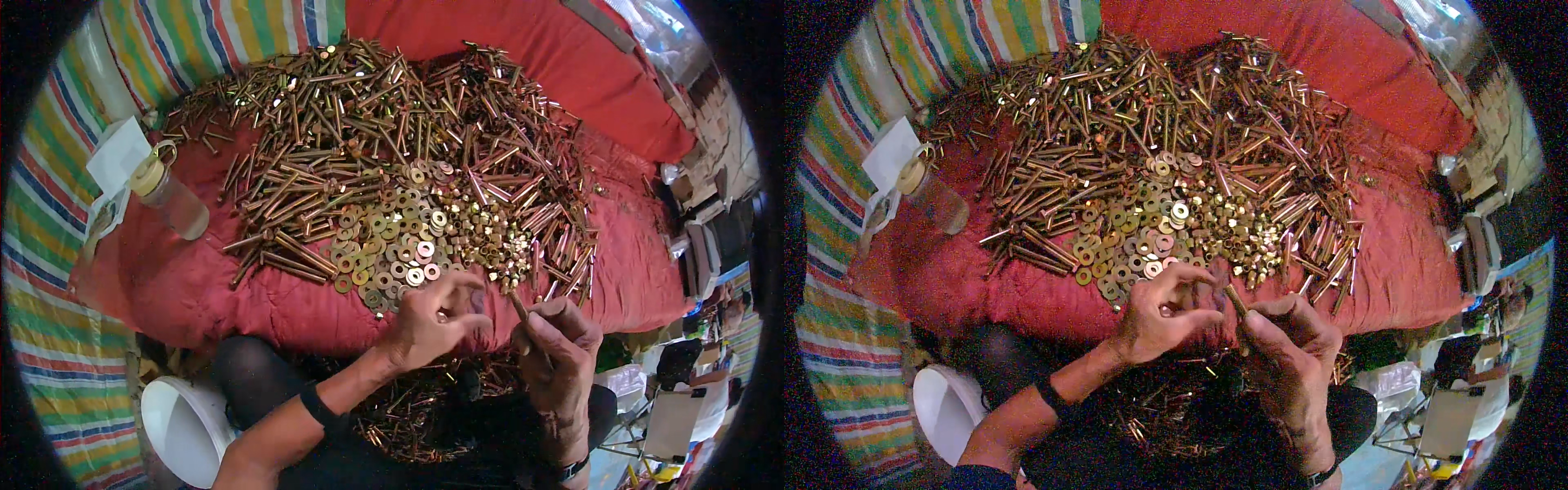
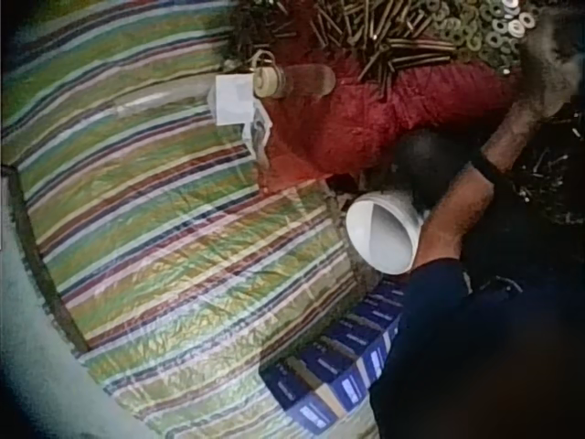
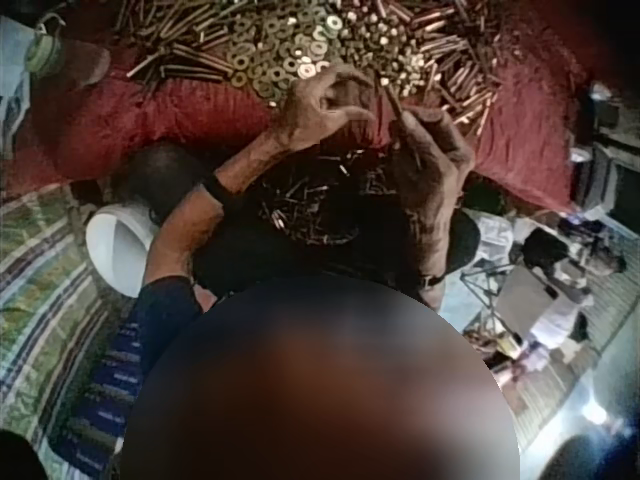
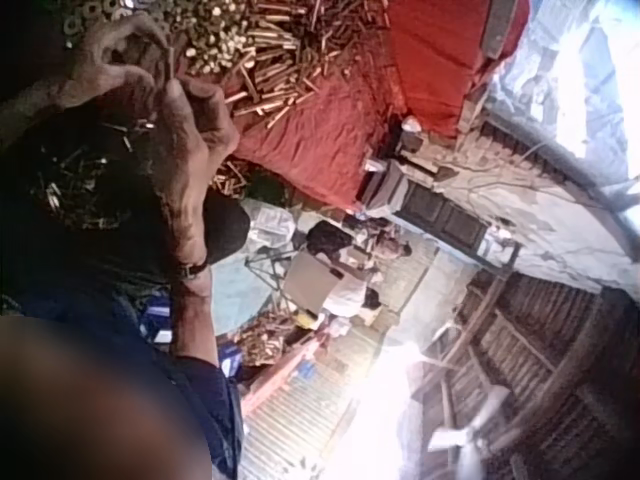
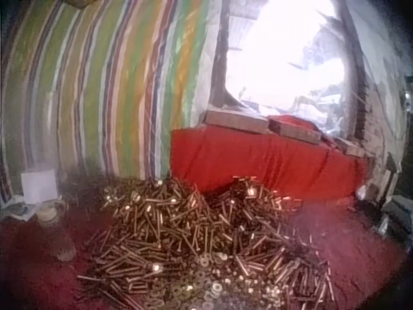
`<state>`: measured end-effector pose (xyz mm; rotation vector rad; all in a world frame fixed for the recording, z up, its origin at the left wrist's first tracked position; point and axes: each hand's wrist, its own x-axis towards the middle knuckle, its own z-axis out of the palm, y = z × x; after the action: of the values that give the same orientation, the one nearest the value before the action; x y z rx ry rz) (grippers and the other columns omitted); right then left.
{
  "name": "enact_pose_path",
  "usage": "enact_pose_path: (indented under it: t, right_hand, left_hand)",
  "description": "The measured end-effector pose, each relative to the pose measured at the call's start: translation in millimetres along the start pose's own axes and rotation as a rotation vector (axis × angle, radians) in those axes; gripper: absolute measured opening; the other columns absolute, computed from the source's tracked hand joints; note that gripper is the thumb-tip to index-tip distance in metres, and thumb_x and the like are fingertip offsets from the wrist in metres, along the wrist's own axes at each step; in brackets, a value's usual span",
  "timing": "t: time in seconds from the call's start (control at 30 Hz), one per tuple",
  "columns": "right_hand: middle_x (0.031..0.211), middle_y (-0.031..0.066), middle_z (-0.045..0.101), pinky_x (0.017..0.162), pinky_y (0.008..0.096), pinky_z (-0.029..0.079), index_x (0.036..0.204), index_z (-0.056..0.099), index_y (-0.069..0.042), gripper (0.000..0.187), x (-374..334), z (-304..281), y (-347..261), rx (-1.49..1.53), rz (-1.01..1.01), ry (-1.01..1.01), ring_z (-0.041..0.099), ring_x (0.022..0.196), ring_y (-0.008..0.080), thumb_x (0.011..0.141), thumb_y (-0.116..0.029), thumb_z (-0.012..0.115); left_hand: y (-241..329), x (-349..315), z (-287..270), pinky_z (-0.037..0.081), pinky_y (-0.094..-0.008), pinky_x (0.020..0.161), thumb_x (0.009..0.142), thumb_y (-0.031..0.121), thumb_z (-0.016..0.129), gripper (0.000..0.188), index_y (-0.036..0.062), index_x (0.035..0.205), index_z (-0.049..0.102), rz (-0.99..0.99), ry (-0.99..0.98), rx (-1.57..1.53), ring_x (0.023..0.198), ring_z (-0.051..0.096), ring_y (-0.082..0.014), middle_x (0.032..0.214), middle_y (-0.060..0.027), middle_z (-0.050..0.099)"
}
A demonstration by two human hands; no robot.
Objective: The person sits on the floor and repeatedly picks up metal rods and washers from a large pile on a red cloth. They thread washers onto the rods by hand and place the assembled units back onto the pile.
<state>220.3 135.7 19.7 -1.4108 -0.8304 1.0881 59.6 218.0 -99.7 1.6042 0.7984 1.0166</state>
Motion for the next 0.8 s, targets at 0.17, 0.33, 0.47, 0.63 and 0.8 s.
enact_pose_path:
  t: [0.17,0.33,0.47,0.63,0.8]
  right_hand:
    - [0.070,0.0073,0.063,0.040,0.0201,0.024,0.101,0.065,-0.002,0.011,-1,-5,4,-0.049,0.009,0.007,0.036,0.042,0.0029,0.097,-0.011,0.069]
    - [0.081,0.0058,0.069,0.052,0.0216,0.043,0.113,0.068,0.002,0.022,13,-2,8,-0.135,0.012,0.048,0.056,0.057,0.0065,0.096,-0.012,0.069]
    - [0.097,0.0091,0.075,0.080,0.0293,0.056,0.121,0.067,0.006,0.033,34,-10,12,-0.329,-0.209,0.030,0.071,0.087,0.0148,0.097,-0.015,0.071]
    - [0.096,0.0092,0.074,0.069,0.0260,0.053,0.119,0.068,0.008,0.030,66,-26,12,-0.528,-0.283,0.143,0.068,0.083,0.0116,0.095,-0.010,0.075]
    - [0.089,0.0072,0.074,0.070,0.0276,0.055,0.111,0.071,0.007,0.024,95,11,7,-0.537,-0.303,0.098,0.067,0.080,0.0120,0.095,-0.011,0.073]
  left_hand:
    - [-7,0,5,0.055,-0.0256,0.067,0.084,0.013,0.089,0.048,0.0047,0.123,0.062,0.146,0.051,0.096,0.082,0.067,-0.0075,0.098,-0.0040,0.070]
    - [-13,1,-9,0.053,-0.0325,0.079,0.092,0.025,0.072,0.043,0.0031,0.127,0.060,0.014,-0.091,0.018,0.089,0.066,-0.0145,0.100,-0.0079,0.068]
    - [-19,3,-11,0.051,-0.0384,0.087,0.097,0.026,0.061,0.032,0.0033,0.120,0.065,0.127,-0.100,0.004,0.093,0.067,-0.0264,0.101,-0.0125,0.065]
    - [-26,-1,4,0.055,-0.0415,0.087,0.095,0.009,0.071,0.029,0.0028,0.123,0.068,0.339,-0.049,0.195,0.100,0.067,-0.0313,0.109,-0.0140,0.065]
    - [-25,-7,-3,0.056,-0.0433,0.097,0.083,0.002,0.073,0.044,0.0020,0.127,0.068,0.470,-0.127,0.340,0.110,0.066,-0.0370,0.122,-0.0169,0.064]
